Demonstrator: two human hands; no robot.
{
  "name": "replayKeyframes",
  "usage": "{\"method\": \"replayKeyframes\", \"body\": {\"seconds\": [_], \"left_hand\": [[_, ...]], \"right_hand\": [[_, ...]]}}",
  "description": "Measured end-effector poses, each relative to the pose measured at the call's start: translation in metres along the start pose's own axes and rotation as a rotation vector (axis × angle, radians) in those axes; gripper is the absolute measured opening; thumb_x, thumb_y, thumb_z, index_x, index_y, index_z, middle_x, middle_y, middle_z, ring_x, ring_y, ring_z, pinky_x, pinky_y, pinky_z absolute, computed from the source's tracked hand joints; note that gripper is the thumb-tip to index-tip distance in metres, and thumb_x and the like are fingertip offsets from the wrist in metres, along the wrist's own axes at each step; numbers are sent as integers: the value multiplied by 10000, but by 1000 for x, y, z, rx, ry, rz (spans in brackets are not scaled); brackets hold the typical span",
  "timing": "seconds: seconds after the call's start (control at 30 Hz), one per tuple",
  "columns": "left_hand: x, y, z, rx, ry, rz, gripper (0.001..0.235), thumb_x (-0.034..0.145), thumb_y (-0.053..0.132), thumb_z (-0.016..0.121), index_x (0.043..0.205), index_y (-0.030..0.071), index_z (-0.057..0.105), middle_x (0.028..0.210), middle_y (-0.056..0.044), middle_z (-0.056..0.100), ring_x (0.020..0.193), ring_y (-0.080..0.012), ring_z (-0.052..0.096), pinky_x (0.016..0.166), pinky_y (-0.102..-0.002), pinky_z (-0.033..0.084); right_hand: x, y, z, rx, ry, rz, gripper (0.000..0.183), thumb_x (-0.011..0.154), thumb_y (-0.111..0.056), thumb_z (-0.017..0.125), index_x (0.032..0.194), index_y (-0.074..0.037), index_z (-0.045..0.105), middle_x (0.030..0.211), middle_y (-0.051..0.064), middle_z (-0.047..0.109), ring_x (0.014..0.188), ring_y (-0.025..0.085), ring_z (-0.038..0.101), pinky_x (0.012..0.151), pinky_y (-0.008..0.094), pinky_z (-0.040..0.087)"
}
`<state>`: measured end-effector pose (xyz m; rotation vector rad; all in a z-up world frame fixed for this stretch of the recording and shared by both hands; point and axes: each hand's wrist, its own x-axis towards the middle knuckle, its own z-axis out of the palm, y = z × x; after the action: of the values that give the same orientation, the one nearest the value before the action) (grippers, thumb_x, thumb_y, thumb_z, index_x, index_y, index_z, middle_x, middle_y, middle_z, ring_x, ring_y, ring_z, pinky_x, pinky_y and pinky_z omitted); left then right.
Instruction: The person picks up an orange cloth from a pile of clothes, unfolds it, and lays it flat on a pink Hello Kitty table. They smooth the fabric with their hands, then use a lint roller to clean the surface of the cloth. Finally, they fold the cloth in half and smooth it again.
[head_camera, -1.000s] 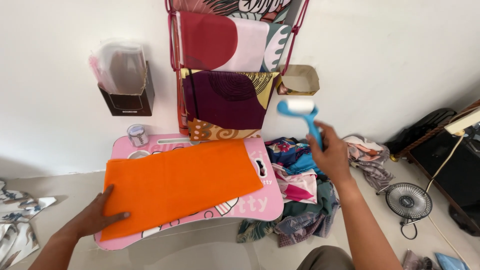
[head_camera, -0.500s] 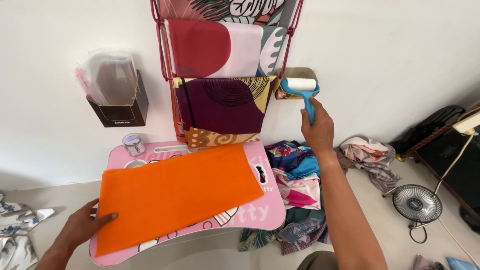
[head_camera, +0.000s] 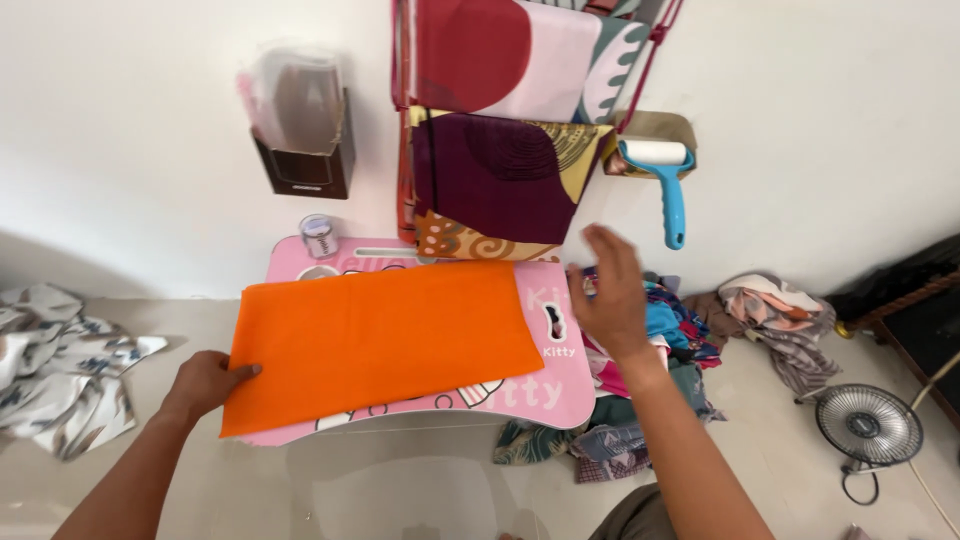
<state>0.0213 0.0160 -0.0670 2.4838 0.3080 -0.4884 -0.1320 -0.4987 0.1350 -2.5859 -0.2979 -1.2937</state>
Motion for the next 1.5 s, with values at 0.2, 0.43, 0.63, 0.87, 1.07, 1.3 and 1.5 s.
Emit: {"method": "replayKeyframes", "body": {"seconds": [0.2, 0.43, 0.63, 0.87, 1.07, 1.3, 1.5], "left_hand": [[19, -21, 0, 7, 112, 120, 363, 861, 272, 772, 1014, -57, 777, 877, -253, 755, 844, -404, 768, 692, -449, 602], [-27, 21, -8, -198, 111, 123, 464, 891, 140, 682, 1300, -65, 603, 1143, -231, 699, 1008, -343, 702, 880, -404, 579], [-18, 10, -4, -100, 85, 65, 575, 866, 126, 700, 1384, -31, 508, 1226, -249, 691, 1096, -363, 711, 932, -430, 588], [-44, 6, -31, -229, -203, -103, 494, 935, 183, 697, 1281, -137, 550, 1082, -301, 714, 853, -395, 760, 674, -438, 676], [-62, 12, -41, -262, -352, -154, 362, 933, 166, 725, 996, -188, 690, 774, -263, 710, 573, -308, 664, 562, -376, 621], [-53, 6, -47, -358, -285, -186, 241, 872, 67, 739, 887, -172, 717, 729, -253, 698, 574, -316, 666, 548, -366, 582], [-45, 8, -46, -606, -339, -68, 209, 909, 83, 657, 858, -120, 672, 736, -209, 657, 615, -284, 606, 638, -379, 559]], "right_hand": [[-83, -71, 109, 296, -406, -123, 530, 893, -272, 675, 1388, -107, 587, 1309, 148, 628, 1260, 356, 597, 1032, 473, 483], [-121, -215, 161, 526, -858, -61, 809, 878, -327, 714, 1503, 37, 350, 1587, 256, 334, 1464, 429, 325, 1154, 511, 317], [-125, -298, 224, 506, -820, -32, 1016, 873, -530, 594, 1540, 139, 220, 1624, 368, 168, 1544, 491, 91, 1210, 610, 86], [-144, -318, 256, 383, -822, -67, 1052, 854, -542, 580, 1544, 158, 205, 1653, 348, 136, 1564, 456, 28, 1217, 600, -20], [-146, -326, 259, 346, -750, -30, 955, 847, -363, 657, 1532, 162, 250, 1634, 377, 159, 1538, 496, 86, 1200, 640, 32], [-151, -333, 272, 334, -642, -22, 766, 978, -335, 532, 1498, 189, 328, 1608, 403, 229, 1524, 527, 141, 1181, 684, 49], [-141, -339, 262, 435, -669, 88, 635, 1085, -305, 357, 1416, 234, 402, 1582, 387, 301, 1515, 510, 189, 1200, 646, 43]]}}
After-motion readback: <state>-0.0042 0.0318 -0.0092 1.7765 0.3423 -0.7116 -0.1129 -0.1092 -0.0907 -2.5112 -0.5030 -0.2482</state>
